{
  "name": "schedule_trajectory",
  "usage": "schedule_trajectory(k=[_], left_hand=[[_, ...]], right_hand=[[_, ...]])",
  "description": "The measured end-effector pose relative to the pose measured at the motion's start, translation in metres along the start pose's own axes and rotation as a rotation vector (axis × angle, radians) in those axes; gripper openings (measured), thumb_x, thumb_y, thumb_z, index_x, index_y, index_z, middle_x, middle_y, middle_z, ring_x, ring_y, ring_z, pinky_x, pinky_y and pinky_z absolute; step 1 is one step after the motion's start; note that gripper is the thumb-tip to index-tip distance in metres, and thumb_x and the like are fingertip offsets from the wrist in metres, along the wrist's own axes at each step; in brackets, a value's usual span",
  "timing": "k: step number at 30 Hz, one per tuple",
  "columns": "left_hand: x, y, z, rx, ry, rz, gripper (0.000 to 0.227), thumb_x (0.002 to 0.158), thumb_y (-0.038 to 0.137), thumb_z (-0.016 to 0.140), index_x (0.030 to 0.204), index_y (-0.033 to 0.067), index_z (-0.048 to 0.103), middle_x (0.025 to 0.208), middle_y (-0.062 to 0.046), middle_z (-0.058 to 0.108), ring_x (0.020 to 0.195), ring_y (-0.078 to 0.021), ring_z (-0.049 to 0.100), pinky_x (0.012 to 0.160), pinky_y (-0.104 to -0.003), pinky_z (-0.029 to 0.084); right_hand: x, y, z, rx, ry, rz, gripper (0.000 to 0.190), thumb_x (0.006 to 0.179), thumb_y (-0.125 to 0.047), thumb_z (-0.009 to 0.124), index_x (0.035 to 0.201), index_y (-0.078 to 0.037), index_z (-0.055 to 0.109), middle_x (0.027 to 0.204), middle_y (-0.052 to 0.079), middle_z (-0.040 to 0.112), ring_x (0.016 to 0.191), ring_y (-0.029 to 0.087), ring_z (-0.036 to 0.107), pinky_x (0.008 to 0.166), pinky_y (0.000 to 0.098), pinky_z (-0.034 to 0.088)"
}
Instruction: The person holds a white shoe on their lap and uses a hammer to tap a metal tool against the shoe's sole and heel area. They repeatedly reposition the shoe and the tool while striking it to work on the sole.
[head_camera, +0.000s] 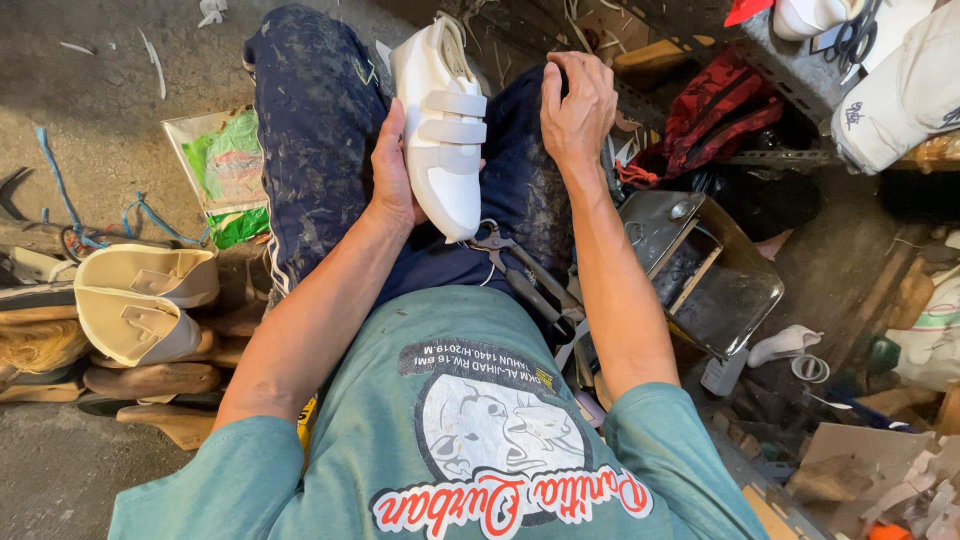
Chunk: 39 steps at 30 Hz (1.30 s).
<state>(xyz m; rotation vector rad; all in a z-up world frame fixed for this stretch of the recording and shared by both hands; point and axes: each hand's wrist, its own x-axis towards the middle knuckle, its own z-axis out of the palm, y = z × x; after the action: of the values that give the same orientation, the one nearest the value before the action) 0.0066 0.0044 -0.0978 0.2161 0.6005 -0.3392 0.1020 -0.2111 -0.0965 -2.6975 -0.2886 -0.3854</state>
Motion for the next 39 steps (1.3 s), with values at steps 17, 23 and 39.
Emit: schedule_trajectory(k=[17, 23, 39], left_hand=[[-0.003, 0.005, 0.002, -0.104, -0.115, -0.066, 0.083, 0.080, 0.064, 0.061, 0.134, 0.0003, 0.061, 0.111, -0.026, 0.072, 0.100, -0.0410, 0.072, 0.084, -0.060, 0.060], [-0.004, 0.007, 0.005, -0.081, -0.055, -0.070, 0.083, 0.078, 0.064, 0.061, 0.133, 0.0023, 0.062, 0.110, -0.025, 0.072, 0.099, -0.0418, 0.071, 0.084, -0.061, 0.060], [0.000, 0.006, 0.008, -0.078, -0.086, -0.070, 0.079, 0.080, 0.063, 0.061, 0.132, 0.0026, 0.062, 0.108, -0.026, 0.073, 0.095, -0.0414, 0.072, 0.083, -0.062, 0.061]], right_hand=[[0.001, -0.001, -0.002, -0.027, -0.013, 0.010, 0.019, 0.098, -0.023, 0.057, 0.104, -0.018, 0.074, 0.106, 0.001, 0.070, 0.099, 0.030, 0.063, 0.080, 0.0463, 0.050], [0.001, -0.014, -0.018, 0.110, 0.080, -0.057, 0.019, 0.100, -0.013, 0.054, 0.108, -0.011, 0.072, 0.107, 0.006, 0.069, 0.100, 0.029, 0.063, 0.085, 0.0426, 0.050], [-0.192, -0.060, -0.121, -0.217, -0.484, 0.138, 0.015, 0.104, -0.030, 0.058, 0.105, -0.015, 0.059, 0.089, 0.004, 0.072, 0.067, 0.034, 0.067, 0.045, 0.0484, 0.045]])
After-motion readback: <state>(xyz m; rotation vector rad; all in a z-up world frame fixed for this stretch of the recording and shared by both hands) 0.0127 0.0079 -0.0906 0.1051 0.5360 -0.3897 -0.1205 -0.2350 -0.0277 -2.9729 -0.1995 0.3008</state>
